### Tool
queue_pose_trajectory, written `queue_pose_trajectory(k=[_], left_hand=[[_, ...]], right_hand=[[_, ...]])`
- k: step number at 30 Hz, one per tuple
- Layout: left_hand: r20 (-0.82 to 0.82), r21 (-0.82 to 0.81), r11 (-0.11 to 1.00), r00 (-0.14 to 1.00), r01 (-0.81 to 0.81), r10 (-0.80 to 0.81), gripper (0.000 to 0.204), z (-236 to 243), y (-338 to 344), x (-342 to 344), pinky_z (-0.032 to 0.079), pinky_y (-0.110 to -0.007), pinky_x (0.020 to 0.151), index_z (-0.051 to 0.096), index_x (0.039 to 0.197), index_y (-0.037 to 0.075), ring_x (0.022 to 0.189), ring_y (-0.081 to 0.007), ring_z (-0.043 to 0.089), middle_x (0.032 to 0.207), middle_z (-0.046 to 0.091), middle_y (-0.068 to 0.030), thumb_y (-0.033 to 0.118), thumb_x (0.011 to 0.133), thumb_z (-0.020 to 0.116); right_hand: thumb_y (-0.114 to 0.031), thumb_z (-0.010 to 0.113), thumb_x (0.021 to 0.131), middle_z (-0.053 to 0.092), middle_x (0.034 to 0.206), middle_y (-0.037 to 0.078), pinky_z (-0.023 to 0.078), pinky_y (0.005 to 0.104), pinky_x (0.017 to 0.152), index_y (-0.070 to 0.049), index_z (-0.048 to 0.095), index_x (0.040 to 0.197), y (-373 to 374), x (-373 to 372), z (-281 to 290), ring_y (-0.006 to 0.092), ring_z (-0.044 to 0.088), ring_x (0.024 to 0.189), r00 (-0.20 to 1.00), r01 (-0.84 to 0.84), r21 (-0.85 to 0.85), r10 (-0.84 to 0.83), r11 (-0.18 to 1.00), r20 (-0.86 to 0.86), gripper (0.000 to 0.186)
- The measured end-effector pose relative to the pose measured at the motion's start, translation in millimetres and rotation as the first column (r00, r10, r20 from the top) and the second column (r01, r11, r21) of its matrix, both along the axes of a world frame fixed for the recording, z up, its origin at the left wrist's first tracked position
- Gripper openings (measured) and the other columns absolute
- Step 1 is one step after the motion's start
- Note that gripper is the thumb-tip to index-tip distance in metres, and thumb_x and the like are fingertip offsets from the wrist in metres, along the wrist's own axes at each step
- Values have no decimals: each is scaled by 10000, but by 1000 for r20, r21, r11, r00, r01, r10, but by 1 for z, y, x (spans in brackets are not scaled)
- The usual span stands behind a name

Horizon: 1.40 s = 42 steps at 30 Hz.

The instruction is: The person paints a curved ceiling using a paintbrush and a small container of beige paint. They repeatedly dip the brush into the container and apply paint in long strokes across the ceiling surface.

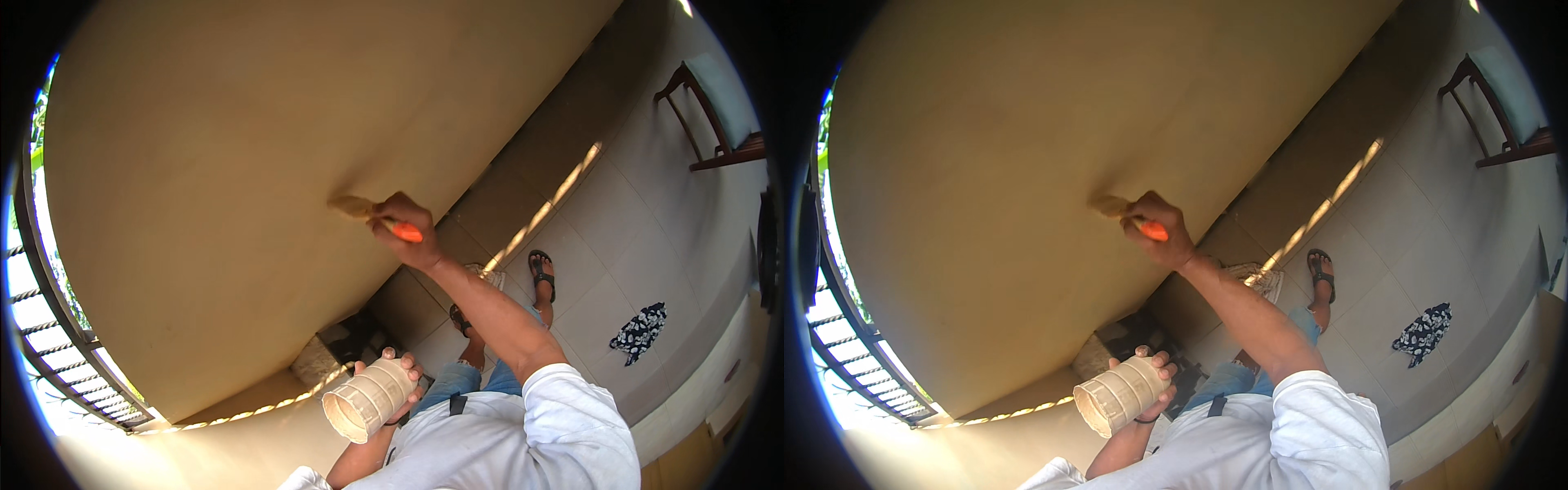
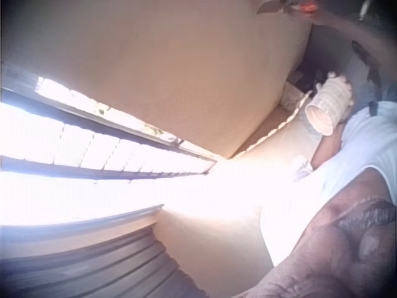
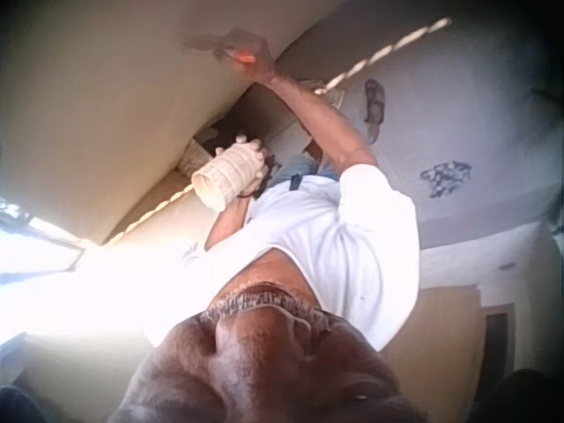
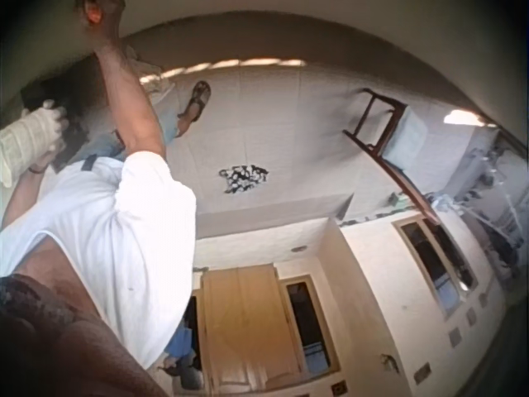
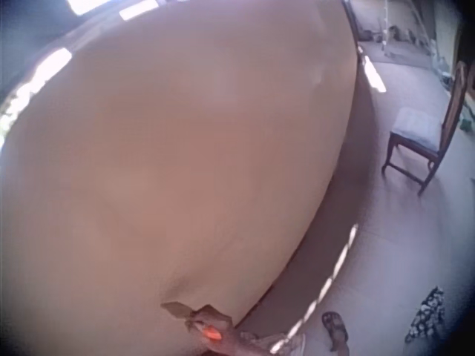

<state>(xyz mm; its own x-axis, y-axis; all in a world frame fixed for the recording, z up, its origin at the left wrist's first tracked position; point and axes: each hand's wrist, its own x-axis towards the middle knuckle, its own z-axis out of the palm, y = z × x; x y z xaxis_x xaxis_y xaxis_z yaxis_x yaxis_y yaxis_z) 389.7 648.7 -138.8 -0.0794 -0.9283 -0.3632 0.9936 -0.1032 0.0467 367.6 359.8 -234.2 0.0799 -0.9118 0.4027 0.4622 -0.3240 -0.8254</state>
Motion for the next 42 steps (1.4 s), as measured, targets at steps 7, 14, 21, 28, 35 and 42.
queue_pose_trajectory(k=[7, 14, 21, 28, 35, 42], left_hand=[[12, 27, 999, 1000, -22, 21, 580, -4, 4, -9, 564, -510, 847, 583, 1376, 116, 1221, -336, 510, 1314, 521, -166, 562, 1007, 622], [10, 61, 998, 1000, -2, 1, 588, -6, -9, -22, 558, -502, 852, 584, 1377, 110, 1213, -332, 513, 1315, 522, -165, 561, 1003, 630], [47, 32, 999, 998, 39, -41, 571, -1, -50, -38, 563, -498, 843, 582, 1369, 103, 1201, -330, 520, 1309, 524, -166, 542, 1008, 636], [45, 39, 999, 999, 9, -11, 573, 1, -61, -61, 555, -503, 864, 578, 1378, 106, 1208, -327, 512, 1326, 519, -165, 542, 1011, 635], [19, 49, 999, 1000, -13, 12, 582, 7, -69, -73, 544, -512, 877, 576, 1385, 110, 1225, -330, 491, 1333, 517, -168, 551, 1010, 629], [6, 51, 999, 1000, -3, 3, 578, 15, -90, -82, 552, -508, 861, 580, 1375, 115, 1219, -331, 491, 1308, 521, -164, 554, 1004, 637]], right_hand=[[-27, 691, 907, 728, 926, 172, 645, 386, 780, 56, 622, 991, -206, -118, -27, 295, 772, 834, 818, 246, 415, -417, 876, 395, 137], [20, 722, 881, 735, 929, 143, 604, 352, 868, 42, 607, 961, -187, -83, -23, 246, 762, 879, 863, 378, 392, -472, 839, 178, 143], [-9, 717, 910, 743, 933, 114, 614, 329, 814, 51, 676, 943, -82, -54, -39, 209, 763, 885, 977, -161, 327, 104, 931, 185, 80], [-47, 716, 869, 727, 856, 169, 625, 384, 645, 37, 652, 902, -301, -156, -37, 307, 754, 676, 861, 31, 427, -241, 904, 448, 110], [-7, 729, 867, 715, 888, 204, 655, 388, 726, 75, 595, 945, -351, -204, -18, 309, 762, 760, 560, 381, 532, -646, 757, 518, 175], [-1, 760, 919, 689, 999, 90, 562, 304, 859, 7, 640, 991, -186, -83, 8, 160, 706, 930, 930, 266, 311, -327, 912, 165, 140]])
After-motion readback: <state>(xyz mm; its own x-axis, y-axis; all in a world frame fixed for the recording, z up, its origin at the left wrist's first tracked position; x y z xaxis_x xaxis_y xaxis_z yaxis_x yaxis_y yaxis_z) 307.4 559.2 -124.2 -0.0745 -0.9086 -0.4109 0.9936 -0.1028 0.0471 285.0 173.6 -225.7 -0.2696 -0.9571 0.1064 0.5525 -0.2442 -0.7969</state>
